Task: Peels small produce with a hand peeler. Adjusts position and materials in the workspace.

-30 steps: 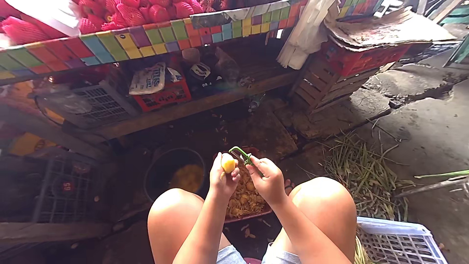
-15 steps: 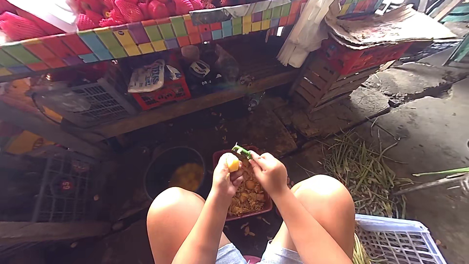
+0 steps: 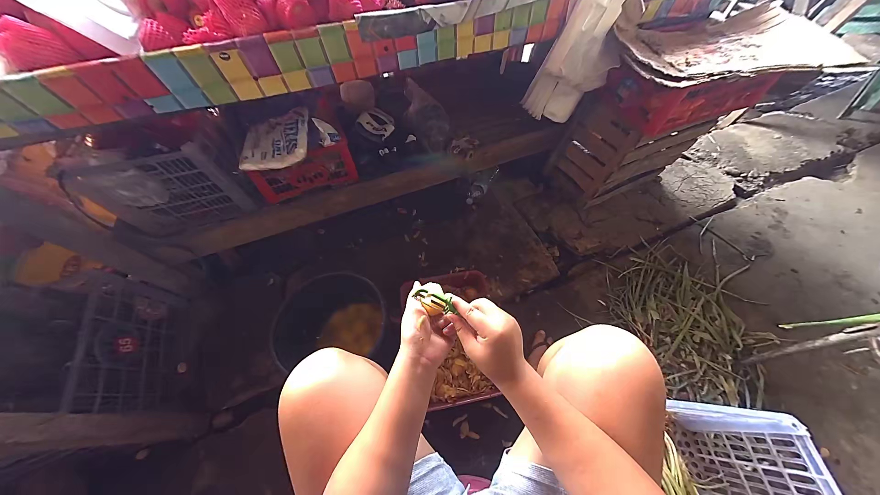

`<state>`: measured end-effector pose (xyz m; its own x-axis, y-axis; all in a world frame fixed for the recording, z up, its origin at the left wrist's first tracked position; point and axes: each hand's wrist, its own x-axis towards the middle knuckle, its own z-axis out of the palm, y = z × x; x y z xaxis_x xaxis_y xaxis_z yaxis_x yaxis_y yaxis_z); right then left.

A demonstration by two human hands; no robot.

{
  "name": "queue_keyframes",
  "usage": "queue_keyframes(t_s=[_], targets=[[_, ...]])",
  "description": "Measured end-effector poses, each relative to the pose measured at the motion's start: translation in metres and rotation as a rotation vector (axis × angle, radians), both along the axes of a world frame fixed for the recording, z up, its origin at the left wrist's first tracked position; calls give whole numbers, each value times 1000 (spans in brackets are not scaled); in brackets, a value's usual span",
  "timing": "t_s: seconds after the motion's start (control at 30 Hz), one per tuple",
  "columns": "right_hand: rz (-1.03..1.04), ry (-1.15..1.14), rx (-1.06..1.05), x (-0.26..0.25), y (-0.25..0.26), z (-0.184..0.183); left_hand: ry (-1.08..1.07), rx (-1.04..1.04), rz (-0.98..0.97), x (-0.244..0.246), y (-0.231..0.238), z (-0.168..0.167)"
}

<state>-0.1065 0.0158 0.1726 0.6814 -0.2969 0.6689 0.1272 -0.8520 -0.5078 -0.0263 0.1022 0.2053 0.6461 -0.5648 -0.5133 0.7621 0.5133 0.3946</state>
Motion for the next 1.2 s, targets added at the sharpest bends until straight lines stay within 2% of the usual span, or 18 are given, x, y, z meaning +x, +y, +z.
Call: queue_keyframes(t_s=[0.2,0.37,0.47,0.57,0.8,0.93,1.03,1.13,1.2], targets=[[13,-9,-124,3,-8,-5,16,-29,-46,6,6,-3],[-193,185,41,6,-36,-7,-79,-135,-157,8,18,-3],[-196,82,126,8,-39,-6,-73,-153,-83,10,19,-5],[-158,73,174,6,-28,-4,-27,-65,6,13,16,-5],[-57,350,649,4,-23,12,29,-19,-43,6,7,-2],[-13,422,724,5,-18,16,-94,33,-71,-2,2,-4],[-6,414,815,6,-20,17,-178,33,-101,-6,0,-10],[48,299,1024,7,-21,20,-204,71,-103,-9,-4,-9],[128,249,1129,5,-24,25,-295,148,-143,-10,-3,-7]])
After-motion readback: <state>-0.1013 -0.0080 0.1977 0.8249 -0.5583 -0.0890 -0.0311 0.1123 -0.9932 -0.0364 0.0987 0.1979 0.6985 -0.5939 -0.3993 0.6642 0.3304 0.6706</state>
